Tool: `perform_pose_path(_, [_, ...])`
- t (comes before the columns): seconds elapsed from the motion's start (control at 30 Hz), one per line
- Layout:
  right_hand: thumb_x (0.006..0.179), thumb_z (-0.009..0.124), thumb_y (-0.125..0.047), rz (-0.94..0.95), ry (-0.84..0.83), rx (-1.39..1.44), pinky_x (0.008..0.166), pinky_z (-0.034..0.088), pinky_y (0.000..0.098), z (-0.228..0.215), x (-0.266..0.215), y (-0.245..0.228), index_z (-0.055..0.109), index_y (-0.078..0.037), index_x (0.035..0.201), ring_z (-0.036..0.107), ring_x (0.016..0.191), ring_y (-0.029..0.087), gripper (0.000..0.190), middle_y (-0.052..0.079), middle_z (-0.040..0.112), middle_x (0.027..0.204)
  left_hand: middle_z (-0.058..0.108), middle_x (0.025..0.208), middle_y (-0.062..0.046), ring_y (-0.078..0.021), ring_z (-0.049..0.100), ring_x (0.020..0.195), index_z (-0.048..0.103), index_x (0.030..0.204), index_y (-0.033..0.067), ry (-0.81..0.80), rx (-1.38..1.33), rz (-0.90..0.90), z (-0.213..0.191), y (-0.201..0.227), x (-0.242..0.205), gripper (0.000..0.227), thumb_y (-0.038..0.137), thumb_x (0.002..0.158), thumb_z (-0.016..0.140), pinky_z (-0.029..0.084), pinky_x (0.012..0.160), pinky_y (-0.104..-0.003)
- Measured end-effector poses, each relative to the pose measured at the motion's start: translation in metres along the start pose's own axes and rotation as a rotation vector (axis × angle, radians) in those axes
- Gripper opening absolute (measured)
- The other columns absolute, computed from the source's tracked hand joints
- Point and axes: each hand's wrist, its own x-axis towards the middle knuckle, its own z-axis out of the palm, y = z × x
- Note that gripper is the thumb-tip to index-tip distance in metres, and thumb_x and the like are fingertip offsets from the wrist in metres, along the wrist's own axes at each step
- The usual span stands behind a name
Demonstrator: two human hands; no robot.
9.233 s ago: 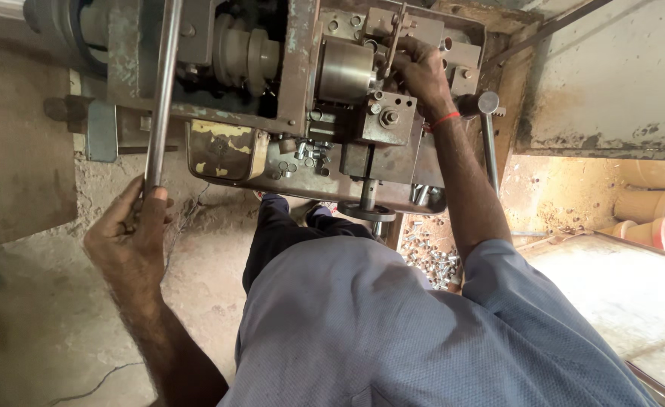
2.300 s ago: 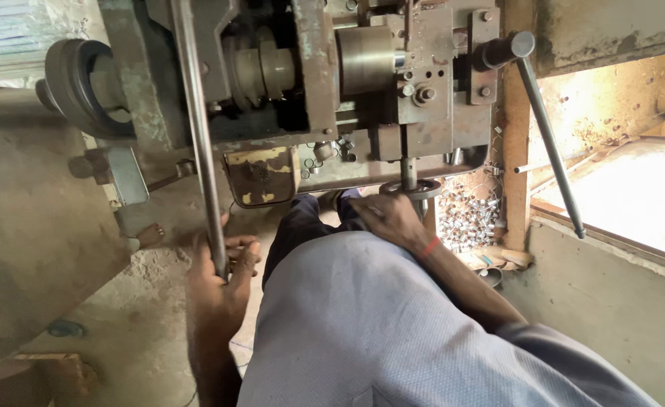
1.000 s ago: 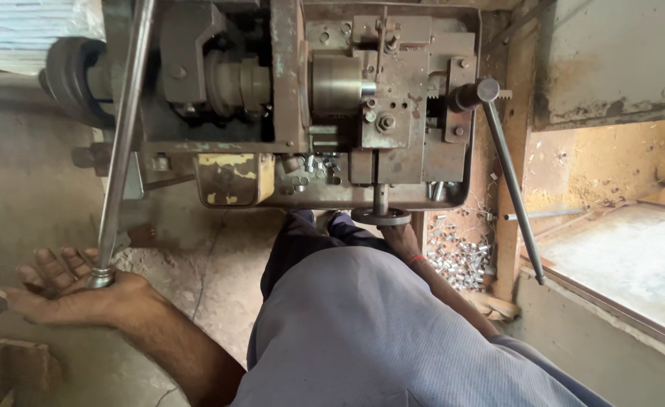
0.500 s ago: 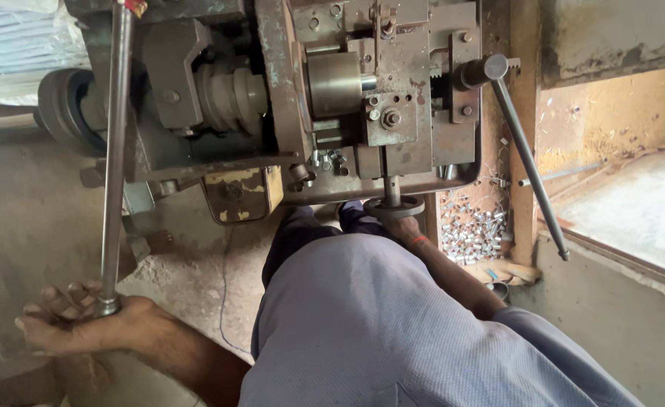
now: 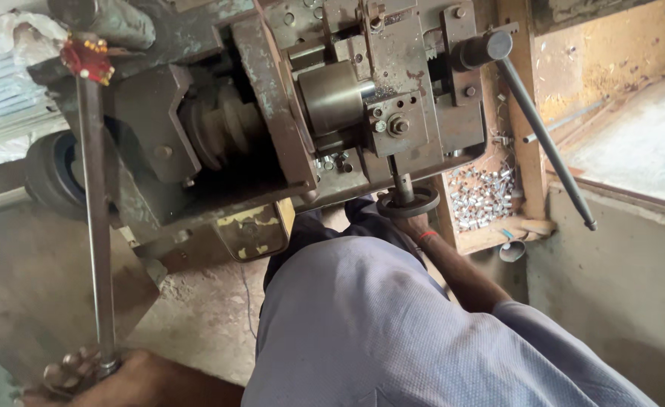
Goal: The person operates a manual metalworking machine by turning a handwheel with their right hand while holding a vertical lever with their left hand. The machine processes metal parts, producing small metal shavings that accumulate on a tray below.
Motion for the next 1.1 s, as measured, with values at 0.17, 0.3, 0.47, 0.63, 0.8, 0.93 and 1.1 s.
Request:
perform_pose_path(0.17, [0.094, 0.064, -0.040, -0.165, 0.205, 0.036, 0.081, 0.054, 0.0410, 0.005, 0.002, -0.011, 0.070, -0.017, 0.117, 0.071, 0.096, 0.025, 0.034, 0.006, 0.075, 0.110, 0.064, 0.103, -0.007, -0.0078, 0.068, 0.083, 0.057, 0.123, -0.0042, -0.105, -0.102, -0.076, 0.008, -0.082, -0.024, 0.031, 0.020, 0.104, 0.051, 0.058, 0.069, -0.017])
perform_pose_path(0.3, [0.107, 0.056, -0.039, -0.015, -0.081, 0.064, 0.092, 0.049, 0.0411, 0.018, 0.006, -0.029, 0.074, -0.013, 0.117, 0.067, 0.099, 0.025, 0.033, 0.010, 0.073, 0.105, 0.062, 0.106, -0.007, -0.0075, 0.066, 0.085, 0.054, 0.129, -0.0046, -0.115, -0.141, -0.078, 0.000, -0.124, -0.036, 0.032, 0.018, 0.107, 0.050, 0.057, 0.071, -0.016])
perform_pose_path(0.47, [0.101, 0.061, -0.031, 0.361, -0.343, 0.619, 0.090, 0.055, 0.0405, -0.019, -0.026, -0.057, 0.074, 0.001, 0.104, 0.068, 0.094, 0.025, 0.034, 0.018, 0.076, 0.097, 0.059, 0.110, -0.006, -0.0070, 0.064, 0.088, 0.051, 0.136, -0.0051, -0.111, -0.135, -0.073, -0.003, -0.142, -0.048, 0.033, 0.015, 0.110, 0.048, 0.056, 0.074, -0.015])
perform_pose_path(0.63, [0.097, 0.057, -0.028, 0.531, -0.295, 0.538, 0.093, 0.056, 0.0372, -0.105, -0.064, -0.015, 0.083, -0.008, 0.107, 0.071, 0.098, 0.021, 0.034, 0.010, 0.078, 0.112, 0.056, 0.115, -0.005, -0.0066, 0.062, 0.091, 0.047, 0.143, -0.0056, -0.121, -0.123, -0.058, -0.011, -0.173, -0.059, 0.035, 0.012, 0.113, 0.047, 0.055, 0.076, -0.015])
perform_pose_path(0.8, [0.095, 0.059, -0.030, 0.197, -0.135, 0.278, 0.091, 0.054, 0.0410, -0.074, -0.023, 0.009, 0.069, -0.007, 0.123, 0.069, 0.104, 0.025, 0.038, 0.014, 0.074, 0.115, 0.052, 0.115, -0.003, -0.0050, 0.057, 0.088, 0.045, 0.151, -0.0077, -0.157, -0.470, -0.348, -0.007, -0.183, -0.063, 0.039, 0.011, 0.116, 0.047, 0.050, 0.072, -0.012])
perform_pose_path(0.93, [0.095, 0.056, -0.030, 0.160, -0.167, 0.561, 0.087, 0.058, 0.0390, -0.031, -0.029, -0.033, 0.068, -0.008, 0.122, 0.070, 0.100, 0.023, 0.037, 0.013, 0.074, 0.112, 0.055, 0.119, -0.006, -0.0084, 0.062, 0.094, 0.045, 0.145, -0.0078, -0.132, -0.096, -0.029, -0.003, -0.182, -0.068, 0.033, 0.011, 0.119, 0.041, 0.057, 0.080, -0.016])
perform_pose_path(1.1, [0.100, 0.051, -0.027, 0.378, -0.293, 0.634, 0.082, 0.060, 0.0381, -0.104, -0.066, 0.012, 0.066, -0.010, 0.126, 0.071, 0.092, 0.021, 0.034, 0.012, 0.075, 0.106, 0.058, 0.124, -0.008, -0.0093, 0.068, 0.096, 0.046, 0.142, -0.0056, -0.168, 0.279, 0.366, 0.000, -0.195, -0.065, 0.027, 0.011, 0.123, 0.037, 0.062, 0.083, -0.017])
